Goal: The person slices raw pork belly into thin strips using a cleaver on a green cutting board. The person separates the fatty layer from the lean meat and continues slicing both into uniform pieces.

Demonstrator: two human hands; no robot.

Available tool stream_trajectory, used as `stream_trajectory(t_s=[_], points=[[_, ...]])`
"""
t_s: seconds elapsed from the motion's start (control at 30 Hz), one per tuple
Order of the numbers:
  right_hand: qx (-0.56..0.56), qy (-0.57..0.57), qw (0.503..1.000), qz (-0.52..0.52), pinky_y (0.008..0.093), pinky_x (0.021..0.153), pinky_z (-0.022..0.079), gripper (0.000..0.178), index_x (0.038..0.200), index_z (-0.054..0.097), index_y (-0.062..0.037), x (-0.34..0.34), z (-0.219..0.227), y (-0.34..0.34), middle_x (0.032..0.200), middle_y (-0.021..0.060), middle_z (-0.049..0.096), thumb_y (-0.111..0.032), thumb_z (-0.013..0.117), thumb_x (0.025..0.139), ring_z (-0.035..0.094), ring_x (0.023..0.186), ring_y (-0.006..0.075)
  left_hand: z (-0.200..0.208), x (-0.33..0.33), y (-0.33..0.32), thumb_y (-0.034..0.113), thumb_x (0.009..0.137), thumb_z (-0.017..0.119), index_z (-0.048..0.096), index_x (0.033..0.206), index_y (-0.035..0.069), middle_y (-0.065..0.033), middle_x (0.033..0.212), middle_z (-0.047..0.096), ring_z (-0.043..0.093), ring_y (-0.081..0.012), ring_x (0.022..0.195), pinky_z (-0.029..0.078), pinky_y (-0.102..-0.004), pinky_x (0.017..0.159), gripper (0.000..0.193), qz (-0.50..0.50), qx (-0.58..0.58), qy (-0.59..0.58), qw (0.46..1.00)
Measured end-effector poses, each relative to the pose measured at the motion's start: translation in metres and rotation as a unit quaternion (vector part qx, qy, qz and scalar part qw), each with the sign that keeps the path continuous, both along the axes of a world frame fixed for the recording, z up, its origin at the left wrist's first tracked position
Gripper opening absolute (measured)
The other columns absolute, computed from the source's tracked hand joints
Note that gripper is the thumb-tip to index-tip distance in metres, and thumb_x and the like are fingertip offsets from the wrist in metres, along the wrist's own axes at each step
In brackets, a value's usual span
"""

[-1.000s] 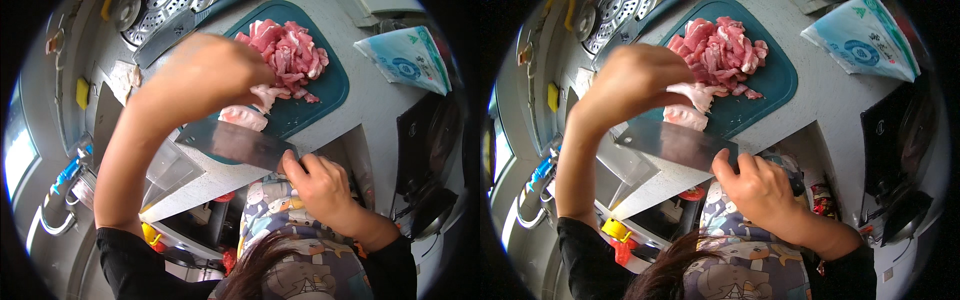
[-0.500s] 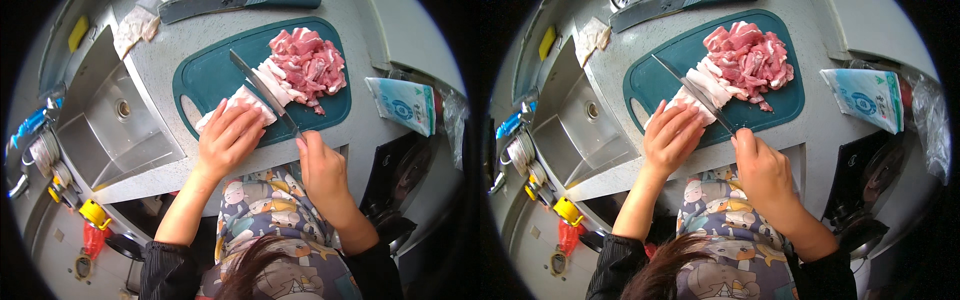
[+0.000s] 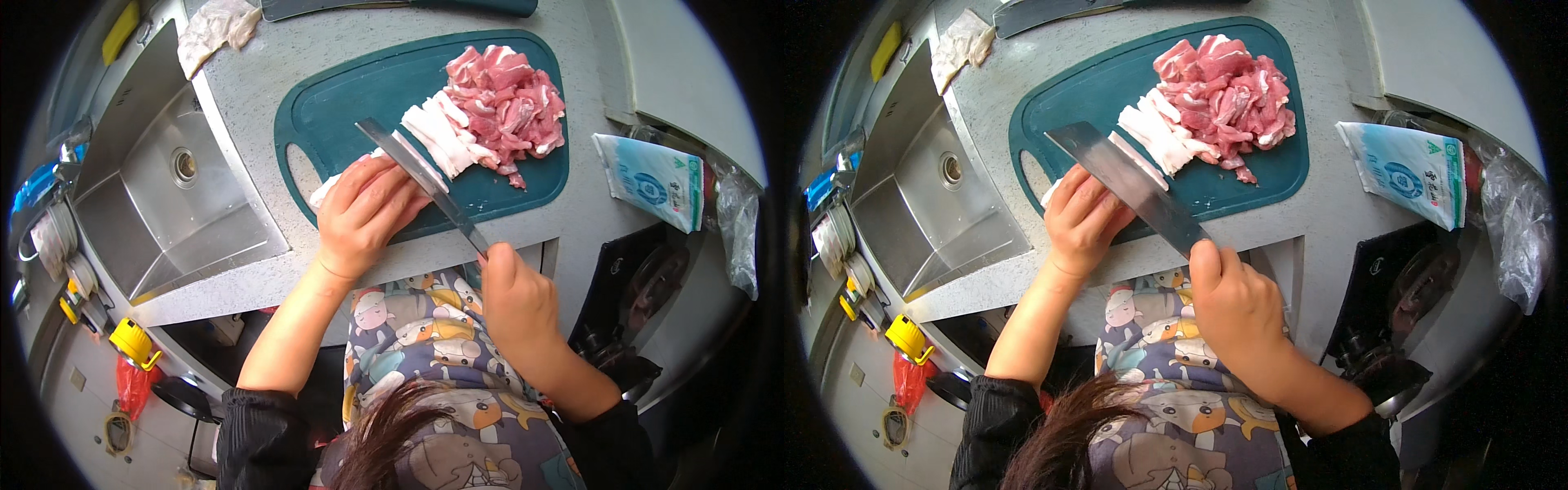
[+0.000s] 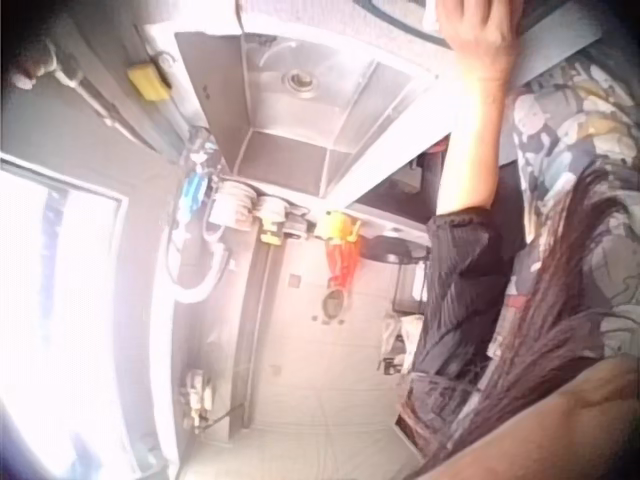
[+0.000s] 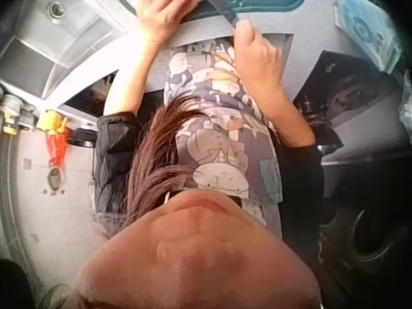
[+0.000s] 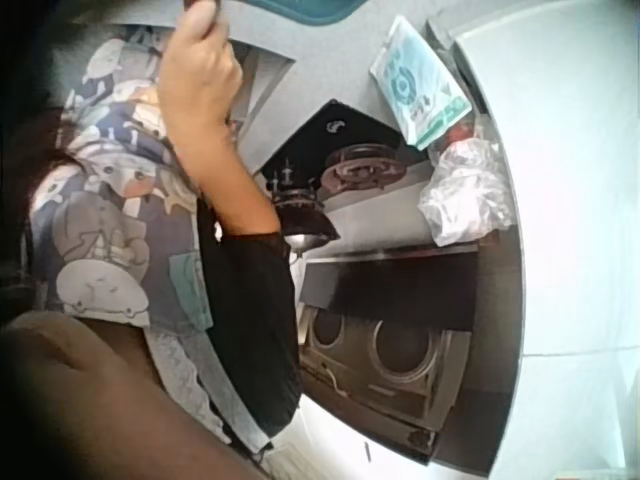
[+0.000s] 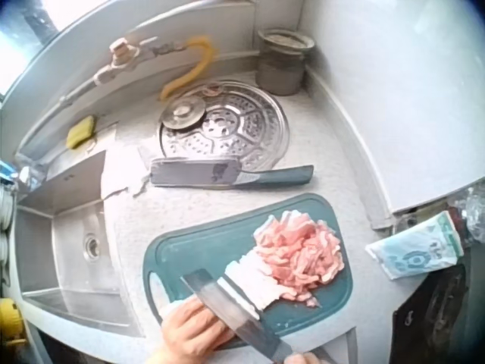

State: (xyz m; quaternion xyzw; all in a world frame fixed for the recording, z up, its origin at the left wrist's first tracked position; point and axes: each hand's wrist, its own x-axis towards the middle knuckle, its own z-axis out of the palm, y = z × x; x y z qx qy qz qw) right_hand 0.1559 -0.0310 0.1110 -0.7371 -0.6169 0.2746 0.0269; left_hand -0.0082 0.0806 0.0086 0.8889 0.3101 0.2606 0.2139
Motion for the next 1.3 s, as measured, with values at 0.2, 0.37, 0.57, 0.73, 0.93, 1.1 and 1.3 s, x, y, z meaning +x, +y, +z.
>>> stream_trajectory(t_s=[0.2,0.37,0.57,0.73,0.93,1.1,1.3], points=[[-0.009,0.000,1.000,0.014,0.0380,0.047,0.052,0.012,0.091,0.043,-0.0056,-0.004,-0.010,0.025,0.064,0.0096,0.056,-0.005,0.054,0.087,0.063,0.054,0.0287,0.003,-0.001,0.005,0.014,0.067,0.080,0.072,0.093,0.007,-0.0027,0.098,0.068,0.065,-0.0208,0.096,0.056,-0.0332,0.083,0.028,-0.004,-0.004,-0.002,1.000],[-0.047,0.015,0.999,0.000,0.0402,0.048,0.053,0.013,0.098,0.045,-0.0032,0.004,0.001,0.001,0.067,0.0139,0.060,-0.005,0.052,0.087,0.065,0.056,0.0331,0.004,-0.003,0.005,0.015,0.067,0.079,0.072,0.092,0.008,-0.0005,0.099,0.069,0.065,-0.0183,0.095,0.056,-0.0293,0.080,0.027,-0.003,0.008,-0.002,1.000],[-0.009,0.003,1.000,0.011,0.0398,0.048,0.053,0.014,0.095,0.042,-0.0047,-0.005,-0.025,0.031,0.065,0.0141,0.061,-0.004,0.052,0.086,0.065,0.056,0.0329,-0.001,-0.001,0.003,0.014,0.063,0.081,0.072,0.090,0.010,0.0013,0.096,0.069,0.064,-0.0174,0.093,0.055,-0.0279,0.077,0.029,0.023,0.026,-0.007,0.999],[-0.046,-0.005,0.999,-0.014,0.0397,0.047,0.054,0.015,0.095,0.042,-0.0047,0.001,-0.008,0.001,0.062,0.0136,0.061,-0.004,0.053,0.085,0.066,0.055,0.0325,0.002,0.001,0.001,0.014,0.063,0.082,0.072,0.089,0.011,0.0013,0.096,0.068,0.064,-0.0172,0.092,0.055,-0.0277,0.076,0.028,0.008,0.020,0.012,1.000],[0.052,0.012,0.999,-0.006,0.0392,0.047,0.054,0.010,0.092,0.044,-0.0048,-0.015,-0.033,0.050,0.062,0.0144,0.062,-0.006,0.052,0.086,0.067,0.056,0.0316,0.003,-0.004,0.006,0.015,0.063,0.082,0.071,0.087,0.012,0.0024,0.094,0.068,0.064,-0.0180,0.091,0.055,-0.0279,0.075,0.027,-0.002,0.032,0.001,0.999],[0.022,-0.027,0.999,-0.010,0.0379,0.047,0.054,0.012,0.094,0.045,-0.0048,-0.006,-0.040,0.005,0.061,0.0138,0.062,-0.007,0.053,0.086,0.067,0.056,0.0300,-0.001,0.002,0.002,0.015,0.063,0.081,0.070,0.085,0.012,0.0024,0.092,0.067,0.064,-0.0179,0.089,0.055,-0.0285,0.074,0.024,0.012,0.047,0.000,0.999],[0.087,-0.012,0.996,0.011,0.0363,0.047,0.054,0.013,0.094,0.044,-0.0051,-0.017,-0.043,0.050,0.062,0.0125,0.061,-0.007,0.054,0.086,0.067,0.054,0.0288,0.006,-0.001,0.006,0.016,0.064,0.081,0.070,0.088,0.010,-0.0010,0.093,0.067,0.063,-0.0204,0.089,0.055,-0.0312,0.075,0.027,-0.002,0.011,-0.017,1.000]])
